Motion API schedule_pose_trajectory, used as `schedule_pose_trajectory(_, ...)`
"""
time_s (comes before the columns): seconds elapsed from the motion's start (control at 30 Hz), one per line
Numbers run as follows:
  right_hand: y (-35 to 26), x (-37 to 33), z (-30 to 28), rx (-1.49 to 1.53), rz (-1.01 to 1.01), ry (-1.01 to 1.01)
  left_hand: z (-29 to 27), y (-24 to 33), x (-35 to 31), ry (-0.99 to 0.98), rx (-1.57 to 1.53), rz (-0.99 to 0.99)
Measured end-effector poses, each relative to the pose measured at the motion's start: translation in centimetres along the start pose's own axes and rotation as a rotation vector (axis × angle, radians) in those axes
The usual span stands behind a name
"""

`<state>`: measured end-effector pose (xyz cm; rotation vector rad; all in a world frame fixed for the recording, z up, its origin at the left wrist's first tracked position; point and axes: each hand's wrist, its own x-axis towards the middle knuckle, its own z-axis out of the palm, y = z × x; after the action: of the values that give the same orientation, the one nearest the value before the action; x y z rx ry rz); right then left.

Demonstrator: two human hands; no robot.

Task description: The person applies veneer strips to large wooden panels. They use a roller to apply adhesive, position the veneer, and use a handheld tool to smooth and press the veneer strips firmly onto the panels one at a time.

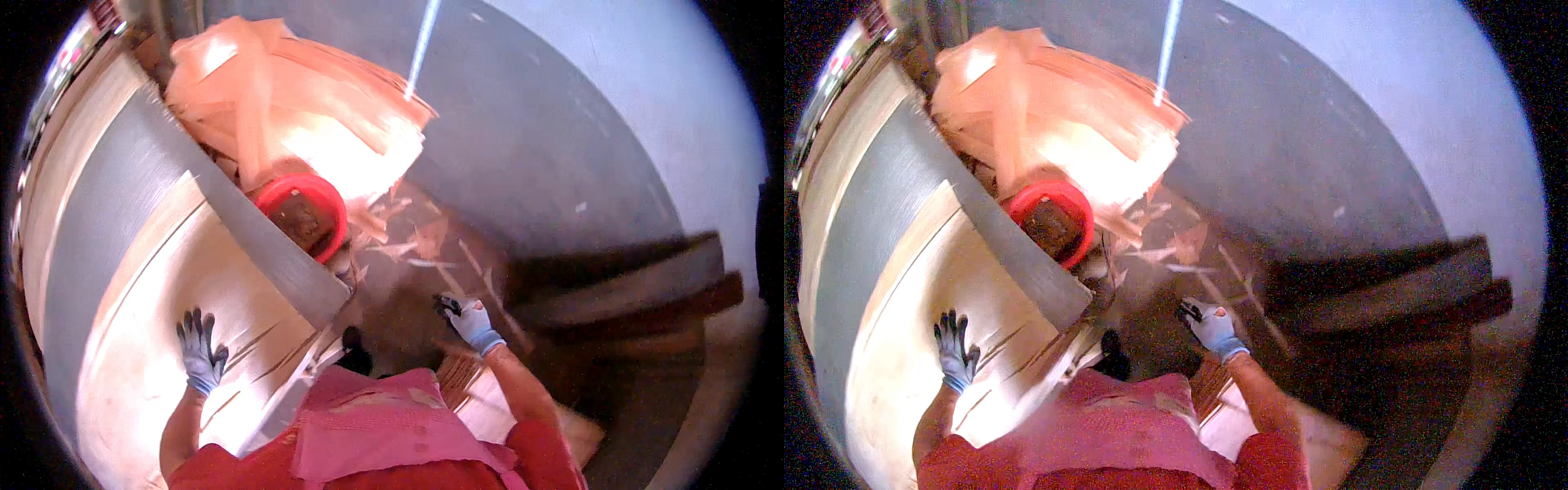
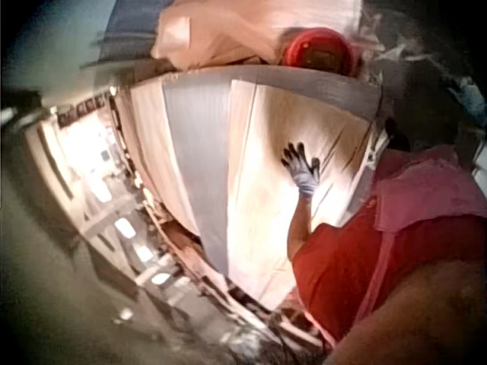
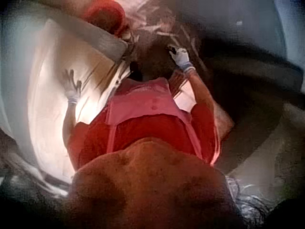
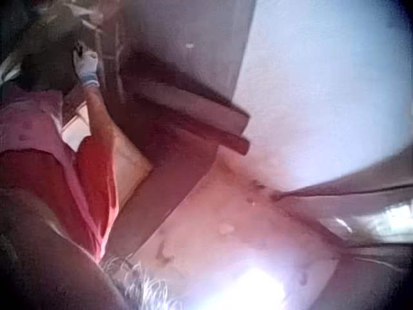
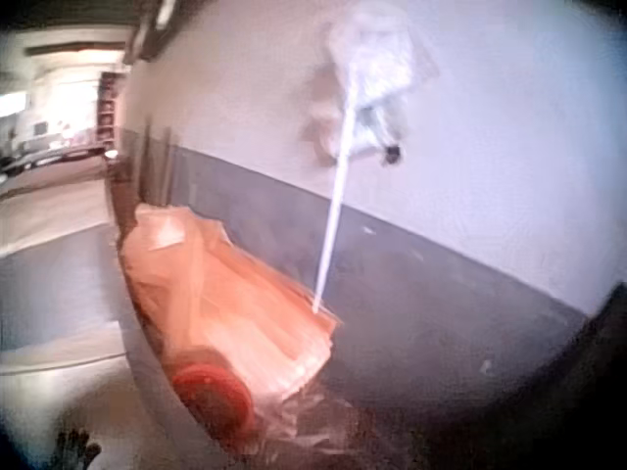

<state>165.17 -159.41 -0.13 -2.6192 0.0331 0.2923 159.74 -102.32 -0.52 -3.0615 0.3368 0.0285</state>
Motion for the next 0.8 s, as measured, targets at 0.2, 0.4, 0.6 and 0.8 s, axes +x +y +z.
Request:
schedule_pose_trajectory(0.2,0.8,21.4,-11.3,0.454,-0.260,0.255,-3.9,5.1,5.6,0.285,-0.510,-0.297)
schedule_pose_trajectory(0.4,-10.9,40.9,-27.1,0.997,-0.414,0.260,-4.6,17.6,13.5,0.158,-1.399,-0.435)
schedule_pose_trajectory(0.6,-15.3,47.8,-29.9,0.996,-0.579,-0.020,-6.0,25.1,24.7,0.080,-1.378,-0.379)
schedule_pose_trajectory(0.8,-6.2,44.1,-22.1,0.885,-0.609,-0.001,-12.3,28.3,36.4,0.075,-1.745,-0.411)
